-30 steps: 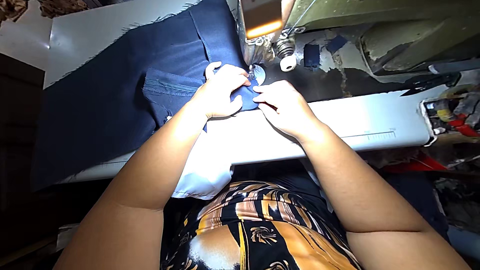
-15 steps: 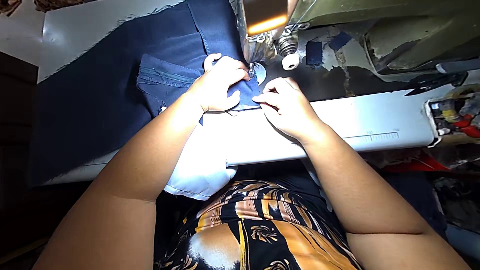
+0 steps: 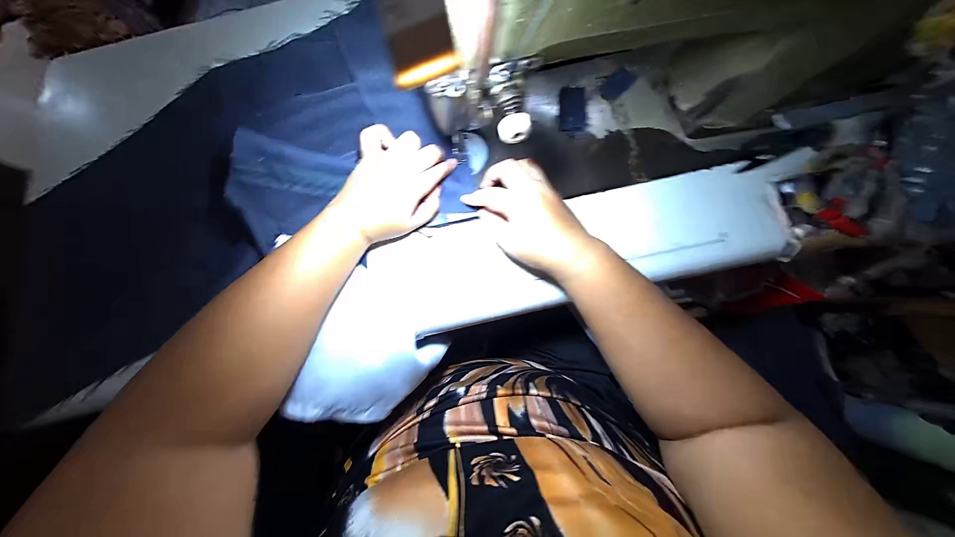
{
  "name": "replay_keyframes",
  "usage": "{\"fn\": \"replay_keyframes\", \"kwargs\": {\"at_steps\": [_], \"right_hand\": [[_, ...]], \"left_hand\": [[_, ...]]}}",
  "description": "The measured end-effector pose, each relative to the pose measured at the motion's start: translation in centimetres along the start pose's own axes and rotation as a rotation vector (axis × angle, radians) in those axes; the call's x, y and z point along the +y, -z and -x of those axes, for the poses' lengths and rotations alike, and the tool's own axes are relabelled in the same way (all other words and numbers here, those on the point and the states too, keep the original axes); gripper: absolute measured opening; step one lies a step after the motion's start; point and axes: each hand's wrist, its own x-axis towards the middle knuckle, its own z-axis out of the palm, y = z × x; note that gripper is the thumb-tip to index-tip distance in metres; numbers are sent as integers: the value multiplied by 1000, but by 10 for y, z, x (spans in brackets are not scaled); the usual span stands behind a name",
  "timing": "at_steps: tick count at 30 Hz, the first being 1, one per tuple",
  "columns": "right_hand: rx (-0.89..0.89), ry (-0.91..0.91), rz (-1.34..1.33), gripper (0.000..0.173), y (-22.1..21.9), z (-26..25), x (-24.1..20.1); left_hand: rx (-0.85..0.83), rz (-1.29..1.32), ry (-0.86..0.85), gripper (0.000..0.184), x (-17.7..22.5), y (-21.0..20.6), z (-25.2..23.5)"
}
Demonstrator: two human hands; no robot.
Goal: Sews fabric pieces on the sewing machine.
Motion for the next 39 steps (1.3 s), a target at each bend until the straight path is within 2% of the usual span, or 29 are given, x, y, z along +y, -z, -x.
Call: {"fn": "replay_keyframes", "kwargs": {"at_steps": [3,5,7,9,11,13,16,18,20,22,25,27,29,32,34,36,39], "right_hand": [[-92,-74,89,35,6,29,-19],[1,50,43,27,-4,72,-36],[105,230,-214,22,-17,117,-50],[136,221,-310,24,-18,158,-47],[207,-27,-192,22,3,195,-20],[236,-367,-18,20,49,229,25],[171,-845,254,24,138,263,87],[133,-1056,345,27,173,269,110],[40,-1166,411,27,181,266,128],[-154,-1275,470,27,177,257,141],[-381,-1432,508,38,158,242,153],[-405,-1404,557,45,148,246,167],[-347,-1288,579,47,143,253,191],[-253,-1148,530,55,143,233,210],[-228,-1100,525,50,135,241,230],[-220,-912,642,49,133,265,250],[-364,-1144,590,52,138,246,228]], "left_hand": [[-224,2,129,47,33,22,1],[-317,47,254,55,56,26,10],[-283,107,339,68,68,12,25],[-169,179,416,72,71,-5,37],[-63,238,476,69,67,-16,45],[-11,268,476,65,58,-25,49],[31,286,401,67,41,-33,49],[55,302,339,71,31,-33,46],[71,314,308,74,25,-33,42],[72,315,273,72,24,-28,39],[46,292,268,63,23,-20,37],[66,255,253,56,24,-16,36],[66,243,225,53,26,-14,34],[77,292,187,45,27,-14,32],[53,321,197,43,26,-11,33],[51,347,199,42,23,-9,31],[99,381,198,38,19,-9,29]]}}
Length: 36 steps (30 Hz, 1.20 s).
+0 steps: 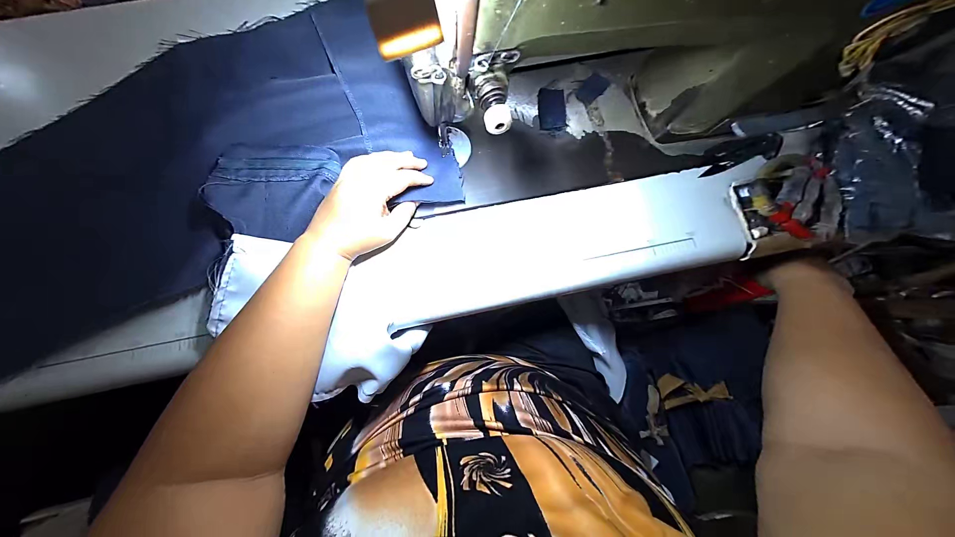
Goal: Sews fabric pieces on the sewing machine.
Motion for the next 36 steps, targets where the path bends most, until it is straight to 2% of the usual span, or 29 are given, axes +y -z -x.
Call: {"fn": "replay_keyframes", "kwargs": {"at_steps": [3,5,7,10,13,17,23,28,32,36], "right_hand": [[-95,-108,44,53,-8,-9,10],[-85,-215,35,59,-16,-14,17],[-44,-280,12,62,-22,-15,20],[124,-228,10,58,-38,-13,27],[-25,-318,-7,61,-18,-1,15],[-9,-369,-23,62,-23,1,17],[-14,-305,4,58,-29,-6,28],[-96,-304,79,57,-22,-12,25],[-34,-240,46,55,-15,-9,11],[-19,-468,-49,61,-5,22,0]], "left_hand": [[130,-2,-42,30,-1,-1,-1],[183,-28,-79,30,0,-3,-1],[154,-49,-89,32,3,-4,-1],[89,-54,-75,34,3,-4,-1],[38,-19,-75,34,3,-2,-3],[11,51,-55,34,-1,-2,-7],[41,58,-51,29,-1,-2,-5],[45,50,-57,28,1,-2,-6],[25,29,-48,31,2,-2,-7],[12,11,-45,35,3,-1,-7]]}}
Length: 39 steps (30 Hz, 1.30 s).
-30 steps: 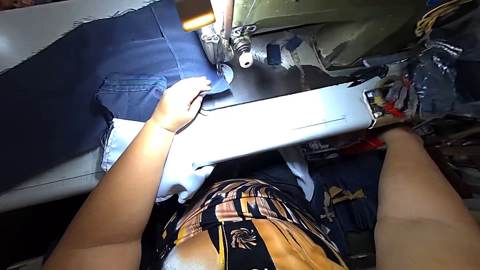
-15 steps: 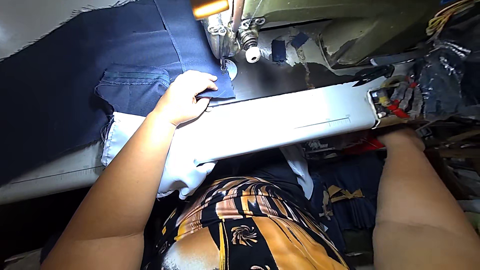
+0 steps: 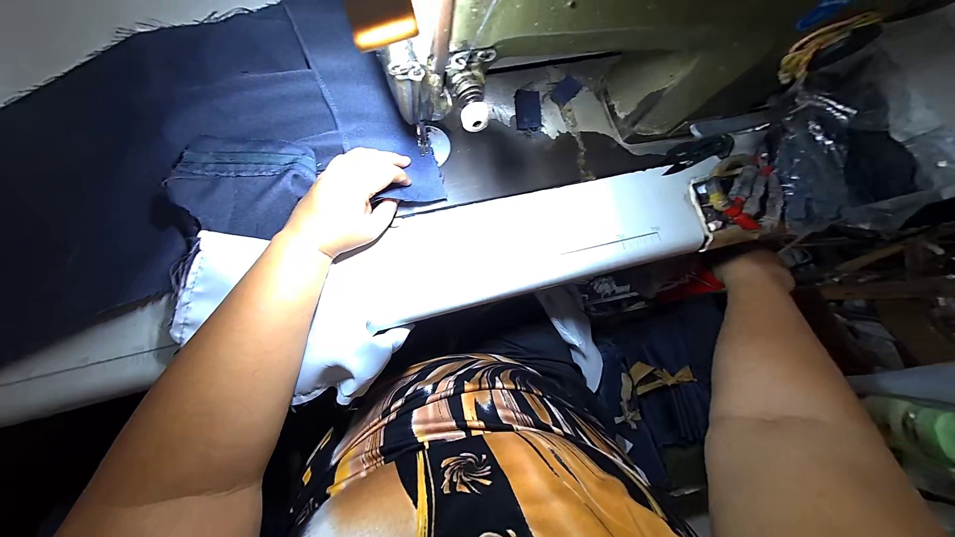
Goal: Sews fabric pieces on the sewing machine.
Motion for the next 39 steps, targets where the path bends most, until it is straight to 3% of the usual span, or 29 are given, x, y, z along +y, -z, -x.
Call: {"fn": "replay_keyframes", "kwargs": {"at_steps": [4,14,19,24,33,39], "right_hand": [[-42,-42,-50,62,10,23,-4],[-144,25,55,41,41,51,-1],[-80,218,37,33,29,31,22],[10,313,-218,22,24,17,45],[-47,272,-652,28,0,5,63],[202,322,-1206,21,10,64,50]], "left_hand": [[-12,-31,-9,39,-2,0,1],[3,12,-14,49,-34,-21,8],[-4,10,35,45,-20,-15,6],[-26,27,74,43,-22,-17,10],[-124,-33,311,46,12,-4,12],[52,-111,304,51,26,-19,17]]}}
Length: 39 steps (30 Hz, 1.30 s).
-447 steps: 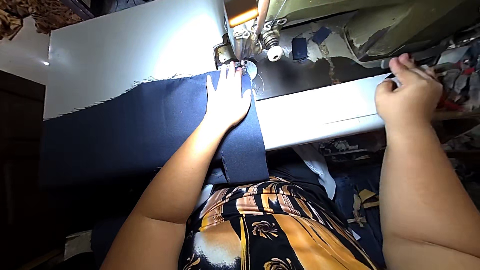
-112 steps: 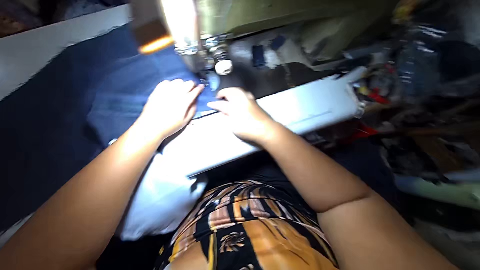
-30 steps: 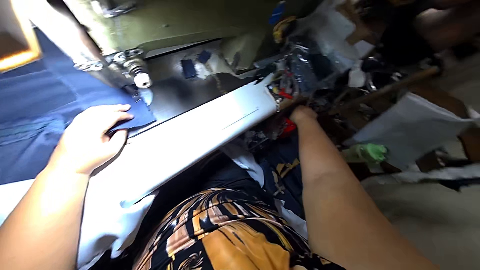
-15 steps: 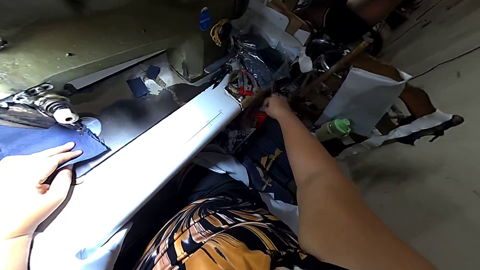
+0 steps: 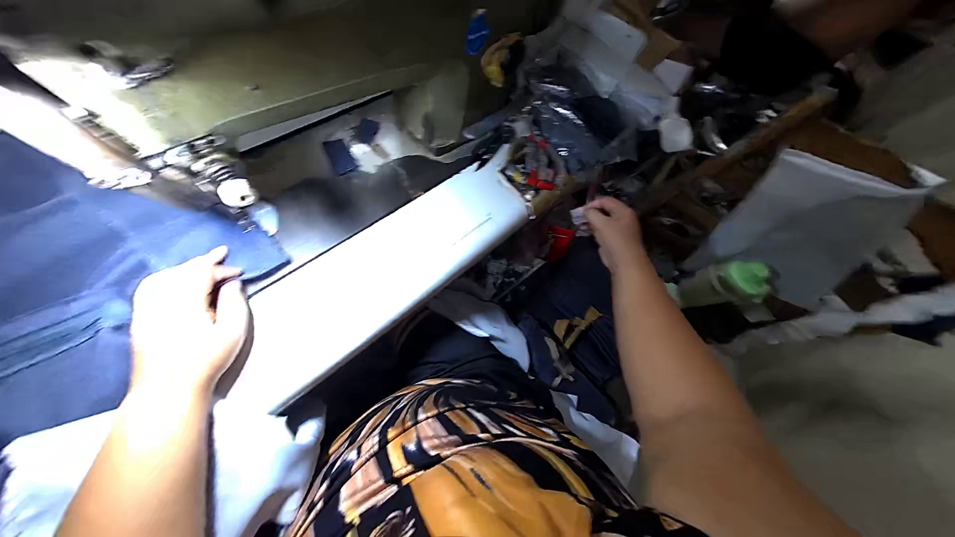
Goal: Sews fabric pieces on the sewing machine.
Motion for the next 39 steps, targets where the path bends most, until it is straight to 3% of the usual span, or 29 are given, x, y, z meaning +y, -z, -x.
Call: {"fn": "replay_keyframes", "kwargs": {"at_steps": [2,5,10,13,15,18,24,27,29,39], "right_hand": [[-61,106,-242,13,-17,26,-21],[-284,257,-530,22,-59,60,-58],[-615,384,-596,23,-130,98,-123],[-759,397,-668,15,-165,102,-147],[-777,437,-616,12,-184,106,-160],[-747,630,-385,8,-207,104,-178],[-429,1067,182,18,-263,99,-233],[-519,1164,412,21,-287,100,-255],[-625,1196,435,18,-297,101,-256],[-648,1201,247,20,-296,96,-239]], "left_hand": [[5,-22,-38,47,-2,3,-5],[39,-59,-111,39,-8,4,-16],[75,-51,-184,33,-5,4,-19],[90,30,-258,31,-6,4,-19],[68,85,-258,31,-8,4,-22],[44,173,-67,32,-3,11,-28],[18,211,173,34,6,20,-36],[11,224,199,35,7,20,-36],[18,241,175,35,8,21,-34],[76,264,5,34,-4,13,-31]]}}
